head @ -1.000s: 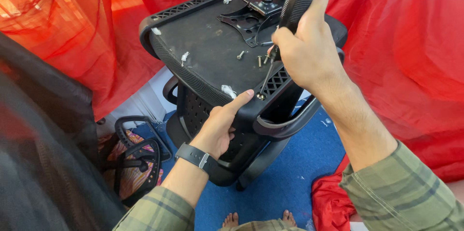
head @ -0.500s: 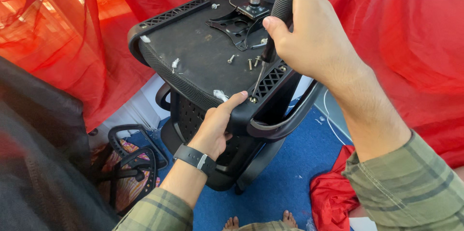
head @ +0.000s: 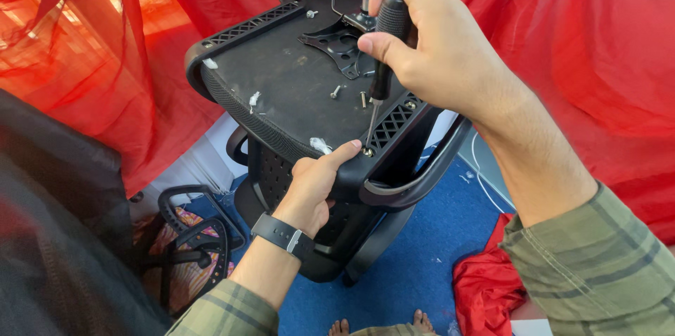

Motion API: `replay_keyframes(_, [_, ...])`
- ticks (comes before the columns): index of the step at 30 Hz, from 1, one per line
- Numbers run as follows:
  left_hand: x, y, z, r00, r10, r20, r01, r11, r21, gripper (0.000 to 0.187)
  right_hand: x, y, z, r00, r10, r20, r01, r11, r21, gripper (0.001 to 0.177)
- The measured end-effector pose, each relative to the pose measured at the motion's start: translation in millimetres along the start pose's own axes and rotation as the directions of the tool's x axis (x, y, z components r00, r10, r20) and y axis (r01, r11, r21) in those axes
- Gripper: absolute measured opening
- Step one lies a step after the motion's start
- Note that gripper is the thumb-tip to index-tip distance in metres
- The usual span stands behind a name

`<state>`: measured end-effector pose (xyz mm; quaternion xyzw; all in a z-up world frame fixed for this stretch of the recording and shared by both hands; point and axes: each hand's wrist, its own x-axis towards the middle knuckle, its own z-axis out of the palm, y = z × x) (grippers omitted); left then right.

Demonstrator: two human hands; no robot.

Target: The person uses a screwdriver to tighten screws into the underside of an overturned black office chair, securing the base to the seat. The person works on multiple screw locations around the chair base.

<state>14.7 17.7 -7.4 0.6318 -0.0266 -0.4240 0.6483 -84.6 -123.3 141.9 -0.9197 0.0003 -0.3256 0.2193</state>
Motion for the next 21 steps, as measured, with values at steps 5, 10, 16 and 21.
replay_keyframes(5, [2,-2,0,0.997,0.076,0.017,-0.075,0.996,-0.045,0.063,3,-7,-10,0.986,0.042,0.162,-0.08,0.968,0.238,0.019])
replay_keyframes(10, [3,-4,2,0.997,0.083,-0.013,-0.083,0.991,-0.104,0.055,5,-12,-17,0.983,0.101,0.154,-0.107,0.994,0.035,0.018])
replay_keyframes(16, [1,-4,3,0.997,0.078,-0.023,-0.081,0.985,-0.153,0.041,13,-20,-15,0.987,0.114,0.111,-0.061,0.916,-0.396,0.034])
replay_keyframes(21, [0,-2,3,0.998,0.05,-0.023,-0.053,0.983,-0.178,0.036,20,-18,-17,0.978,0.198,0.063,-0.131,0.822,-0.555,0.049])
